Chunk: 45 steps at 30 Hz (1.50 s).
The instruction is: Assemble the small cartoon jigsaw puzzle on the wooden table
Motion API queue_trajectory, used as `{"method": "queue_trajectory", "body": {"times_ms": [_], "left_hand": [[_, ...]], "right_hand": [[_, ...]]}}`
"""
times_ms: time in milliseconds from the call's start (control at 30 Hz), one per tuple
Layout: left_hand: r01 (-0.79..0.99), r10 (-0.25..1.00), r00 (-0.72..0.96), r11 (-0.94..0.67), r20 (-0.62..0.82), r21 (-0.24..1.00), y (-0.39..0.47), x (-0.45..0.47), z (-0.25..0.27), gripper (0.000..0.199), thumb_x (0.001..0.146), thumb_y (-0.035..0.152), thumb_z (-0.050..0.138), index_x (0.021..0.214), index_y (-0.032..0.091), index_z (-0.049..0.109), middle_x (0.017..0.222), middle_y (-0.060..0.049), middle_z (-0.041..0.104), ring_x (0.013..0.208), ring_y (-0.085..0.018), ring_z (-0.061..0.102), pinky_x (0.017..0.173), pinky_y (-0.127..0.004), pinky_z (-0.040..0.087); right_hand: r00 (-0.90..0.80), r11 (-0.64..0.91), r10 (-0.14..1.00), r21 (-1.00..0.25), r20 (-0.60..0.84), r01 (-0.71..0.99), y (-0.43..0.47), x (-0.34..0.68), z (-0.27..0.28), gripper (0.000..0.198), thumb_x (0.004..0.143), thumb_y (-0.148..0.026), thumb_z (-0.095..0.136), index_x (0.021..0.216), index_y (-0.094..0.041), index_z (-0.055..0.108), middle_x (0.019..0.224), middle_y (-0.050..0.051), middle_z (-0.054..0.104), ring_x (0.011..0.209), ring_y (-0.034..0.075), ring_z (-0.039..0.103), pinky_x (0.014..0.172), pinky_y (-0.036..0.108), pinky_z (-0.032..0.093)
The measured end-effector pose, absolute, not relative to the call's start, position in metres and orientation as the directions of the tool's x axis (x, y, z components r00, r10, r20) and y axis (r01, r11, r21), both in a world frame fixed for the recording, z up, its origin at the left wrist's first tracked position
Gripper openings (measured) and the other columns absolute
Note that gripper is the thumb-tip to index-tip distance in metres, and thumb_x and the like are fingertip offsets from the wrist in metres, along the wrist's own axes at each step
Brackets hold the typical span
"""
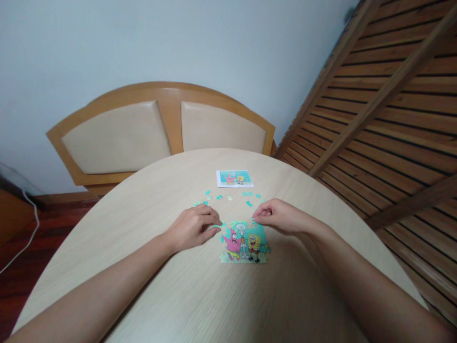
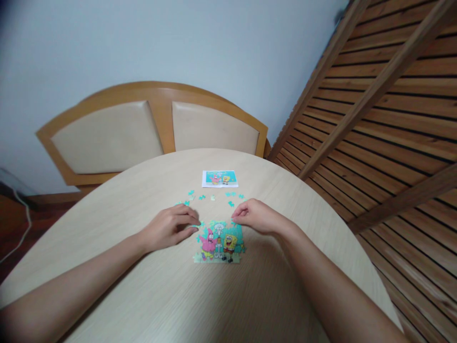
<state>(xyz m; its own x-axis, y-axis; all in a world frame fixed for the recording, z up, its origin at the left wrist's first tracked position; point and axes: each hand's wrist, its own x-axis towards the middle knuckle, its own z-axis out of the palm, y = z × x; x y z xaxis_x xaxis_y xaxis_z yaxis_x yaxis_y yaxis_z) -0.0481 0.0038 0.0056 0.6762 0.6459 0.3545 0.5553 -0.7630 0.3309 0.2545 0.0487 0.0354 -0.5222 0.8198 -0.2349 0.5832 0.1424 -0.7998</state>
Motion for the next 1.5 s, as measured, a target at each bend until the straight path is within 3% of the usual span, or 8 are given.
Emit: {"method": "queue_trajectory", "body": {"times_ms": [633,833,967,1067,1267,1500], "left_hand": [[0.556,0.637,0.678,-0.771,0.367,0.311,0.005,-0.048,0.005,0.019,0.099,0.031,0.055,0.103,0.021,0.071,0.102,-0.005,0.069,0.096,-0.019,0.064,0.087,-0.034,0.053],[0.519,0.599,0.689,-0.801,0.407,0.299,-0.002,-0.044,0.013,0.024,0.098,0.033,0.055,0.114,0.022,0.069,0.110,-0.008,0.067,0.101,-0.021,0.063,0.090,-0.038,0.053],[0.360,0.454,0.809,-0.885,0.373,0.296,-0.013,-0.036,0.018,0.035,0.096,0.037,0.058,0.129,0.027,0.063,0.134,-0.010,0.060,0.121,-0.027,0.057,0.103,-0.046,0.048],[0.291,0.383,0.870,-0.908,0.312,0.303,-0.017,-0.033,0.018,0.037,0.095,0.038,0.061,0.130,0.027,0.062,0.138,-0.010,0.058,0.128,-0.028,0.053,0.110,-0.048,0.043],[0.276,0.377,0.873,-0.905,0.310,0.323,-0.015,-0.034,0.016,0.038,0.095,0.039,0.061,0.131,0.028,0.062,0.133,-0.010,0.063,0.122,-0.028,0.059,0.106,-0.047,0.048],[0.284,0.377,0.875,-0.908,0.304,0.310,-0.015,-0.035,0.016,0.039,0.095,0.039,0.061,0.132,0.027,0.061,0.136,-0.010,0.062,0.125,-0.028,0.058,0.107,-0.047,0.048]], "right_hand": [[-0.561,0.200,0.776,-0.732,-0.288,0.652,0.041,0.258,0.050,0.026,0.077,-0.040,0.064,0.069,-0.016,0.071,0.056,-0.003,0.057,0.051,0.010,0.041,0.049,0.024,0.029],[-0.572,0.255,0.764,-0.675,-0.299,0.693,0.035,0.261,0.060,0.030,0.073,-0.024,0.060,0.094,-0.017,0.080,0.066,0.000,0.068,0.055,0.012,0.048,0.051,0.023,0.034],[-0.543,0.182,0.762,-0.688,-0.353,0.703,0.024,0.262,0.066,0.023,0.070,-0.024,0.061,0.085,-0.017,0.078,0.061,-0.001,0.066,0.051,0.012,0.047,0.047,0.022,0.033],[-0.518,0.092,0.756,-0.719,-0.400,0.689,0.012,0.268,0.063,0.017,0.071,-0.026,0.063,0.080,-0.017,0.075,0.062,-0.001,0.067,0.050,0.012,0.049,0.045,0.022,0.032],[-0.497,0.064,0.805,-0.786,-0.324,0.615,-0.006,0.281,0.041,0.019,0.075,-0.034,0.066,0.081,-0.018,0.075,0.075,0.003,0.076,0.063,0.017,0.063,0.055,0.025,0.041],[-0.394,0.056,0.894,-0.819,-0.214,0.572,-0.015,0.282,0.034,0.027,0.073,-0.041,0.071,0.081,-0.016,0.073,0.074,0.006,0.074,0.067,0.017,0.064,0.061,0.028,0.046]]}}
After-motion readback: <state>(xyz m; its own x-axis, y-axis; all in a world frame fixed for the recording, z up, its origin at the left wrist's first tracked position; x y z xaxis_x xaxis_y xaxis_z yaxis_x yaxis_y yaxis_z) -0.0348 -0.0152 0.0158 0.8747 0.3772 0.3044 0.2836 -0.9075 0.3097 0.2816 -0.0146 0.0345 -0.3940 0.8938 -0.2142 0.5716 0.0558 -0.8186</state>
